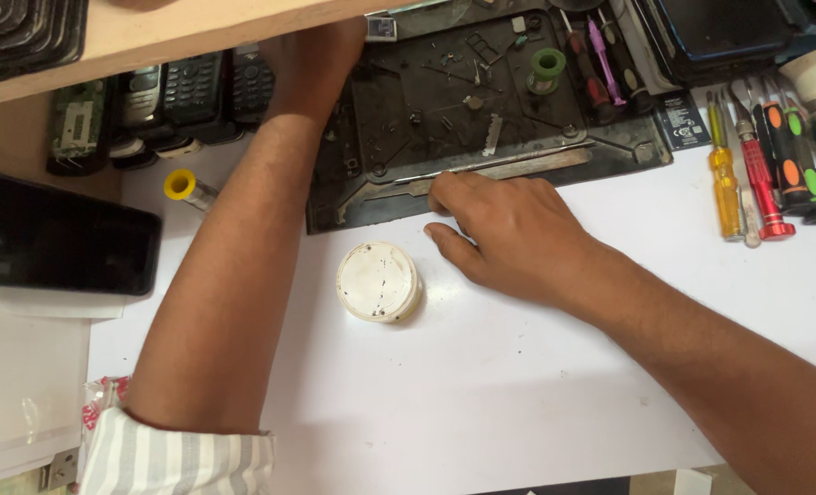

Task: The person sorts cables and a charger adapter on a repair workbench, then uses a small screwdriver to pry open the lid of a round speaker, removes the circuit board and battery pack from inside, and pries at the speaker driver with a screwdriver.

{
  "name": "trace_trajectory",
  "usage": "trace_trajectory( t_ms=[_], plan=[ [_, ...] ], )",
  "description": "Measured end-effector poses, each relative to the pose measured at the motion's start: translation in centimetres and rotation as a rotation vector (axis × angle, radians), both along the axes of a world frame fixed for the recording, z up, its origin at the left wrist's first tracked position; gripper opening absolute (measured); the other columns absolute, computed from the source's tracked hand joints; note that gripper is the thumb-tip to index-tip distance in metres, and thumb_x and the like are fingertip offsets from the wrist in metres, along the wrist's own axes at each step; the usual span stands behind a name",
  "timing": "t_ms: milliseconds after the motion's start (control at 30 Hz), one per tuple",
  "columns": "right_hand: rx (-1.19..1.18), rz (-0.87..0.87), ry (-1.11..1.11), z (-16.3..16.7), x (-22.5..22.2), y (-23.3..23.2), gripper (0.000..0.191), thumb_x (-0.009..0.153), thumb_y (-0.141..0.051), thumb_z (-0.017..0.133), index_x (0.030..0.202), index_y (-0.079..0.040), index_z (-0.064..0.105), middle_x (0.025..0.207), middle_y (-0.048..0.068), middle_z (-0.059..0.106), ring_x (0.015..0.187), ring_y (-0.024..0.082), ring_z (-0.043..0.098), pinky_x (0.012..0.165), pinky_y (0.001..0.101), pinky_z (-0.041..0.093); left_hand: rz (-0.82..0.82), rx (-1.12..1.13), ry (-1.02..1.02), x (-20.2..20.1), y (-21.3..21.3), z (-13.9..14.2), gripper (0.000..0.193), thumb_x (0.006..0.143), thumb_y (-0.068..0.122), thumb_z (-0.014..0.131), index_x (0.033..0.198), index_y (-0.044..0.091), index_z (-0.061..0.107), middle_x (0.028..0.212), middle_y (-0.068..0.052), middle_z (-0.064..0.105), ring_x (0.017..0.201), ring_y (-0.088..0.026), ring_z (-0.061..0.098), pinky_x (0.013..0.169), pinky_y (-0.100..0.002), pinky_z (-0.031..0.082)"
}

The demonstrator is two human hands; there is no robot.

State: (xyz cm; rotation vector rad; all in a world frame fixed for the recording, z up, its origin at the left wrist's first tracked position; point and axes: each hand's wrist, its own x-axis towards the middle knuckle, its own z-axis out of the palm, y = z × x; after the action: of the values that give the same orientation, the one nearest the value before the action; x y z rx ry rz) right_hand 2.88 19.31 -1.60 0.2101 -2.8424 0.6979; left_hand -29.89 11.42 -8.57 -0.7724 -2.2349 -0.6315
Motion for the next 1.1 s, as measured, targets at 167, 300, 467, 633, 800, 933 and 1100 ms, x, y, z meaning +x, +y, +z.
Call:
trace_trajectory(
  t_ms=[167, 300, 467, 633, 800, 933, 1100],
  plan=[
    [0.010, -0.028, -0.065, 0.1, 0.0, -0.1, 0.023, 0.094, -0.026, 0.067, 0.103, -0.006, 0.059, 0.082, 0.013, 0.072, 0.068, 0.036, 0.069, 0.063, 0.0516, 0.052, -0.066, -0.053, -0.085, 0.6, -0.4, 0.4, 0.025, 0.083, 0.027, 0.069, 0.102, 0.012, 0.077, 0.091, -0.018, 0.076, 0.089, -0.046, 0.070, 0.072, -0.062, 0.052],
    [0.010, -0.034, -0.072, 0.3, 0.0, -0.2, 0.024, 0.094, -0.026, 0.066, 0.104, -0.006, 0.059, 0.082, 0.013, 0.072, 0.068, 0.036, 0.070, 0.064, 0.0510, 0.052, -0.015, -0.062, -0.094, 0.6, 0.3, 0.1, 0.022, 0.079, 0.028, 0.072, 0.094, 0.013, 0.077, 0.085, -0.016, 0.076, 0.084, -0.044, 0.071, 0.070, -0.060, 0.053],
    [0.020, -0.028, -0.076, 0.5, 0.1, -0.2, 0.023, 0.093, -0.026, 0.067, 0.103, -0.006, 0.059, 0.082, 0.014, 0.073, 0.069, 0.036, 0.069, 0.063, 0.0516, 0.052, 0.001, -0.006, -0.005, 0.3, 0.8, -0.6, 0.023, 0.075, 0.031, 0.076, 0.088, 0.012, 0.077, 0.081, -0.015, 0.075, 0.078, -0.046, 0.071, 0.066, -0.061, 0.054],
    [0.019, -0.017, -0.056, 0.4, 0.1, -0.3, 0.023, 0.093, -0.025, 0.068, 0.103, -0.006, 0.060, 0.082, 0.014, 0.072, 0.068, 0.035, 0.070, 0.063, 0.0504, 0.052, -0.066, 0.025, 0.091, 2.9, -1.5, 1.4, 0.026, 0.084, 0.034, 0.076, 0.088, 0.009, 0.075, 0.076, -0.017, 0.074, 0.071, -0.045, 0.071, 0.064, -0.058, 0.056],
    [0.032, -0.061, -0.136, 0.6, 0.2, -0.9, 0.023, 0.094, -0.026, 0.068, 0.104, -0.007, 0.063, 0.078, 0.012, 0.072, 0.066, 0.032, 0.070, 0.063, 0.0474, 0.053, -0.080, -0.135, -0.356, 9.9, -8.6, 8.8, 0.023, 0.087, 0.032, 0.071, 0.091, 0.009, 0.075, 0.081, -0.016, 0.074, 0.075, -0.037, 0.073, 0.068, -0.051, 0.057],
    [0.058, -0.070, -0.124, 1.0, 0.3, -1.8, 0.024, 0.092, -0.026, 0.068, 0.104, -0.006, 0.065, 0.080, 0.013, 0.072, 0.069, 0.031, 0.070, 0.066, 0.0473, 0.054, -0.057, -0.275, -0.577, 17.1, -15.8, 14.0, 0.029, 0.083, 0.034, 0.077, 0.095, 0.008, 0.077, 0.084, -0.014, 0.076, 0.079, -0.028, 0.077, 0.076, -0.044, 0.059],
    [0.093, -0.096, -0.149, 1.1, 0.4, -2.2, 0.027, 0.093, -0.028, 0.067, 0.108, -0.006, 0.067, 0.083, 0.013, 0.072, 0.073, 0.032, 0.071, 0.070, 0.0475, 0.054, 0.090, -0.567, -0.582, 24.4, -21.3, 15.1, 0.044, 0.078, 0.036, 0.084, 0.103, 0.001, 0.074, 0.091, -0.020, 0.076, 0.082, -0.036, 0.074, 0.078, -0.047, 0.057]
  ],
)
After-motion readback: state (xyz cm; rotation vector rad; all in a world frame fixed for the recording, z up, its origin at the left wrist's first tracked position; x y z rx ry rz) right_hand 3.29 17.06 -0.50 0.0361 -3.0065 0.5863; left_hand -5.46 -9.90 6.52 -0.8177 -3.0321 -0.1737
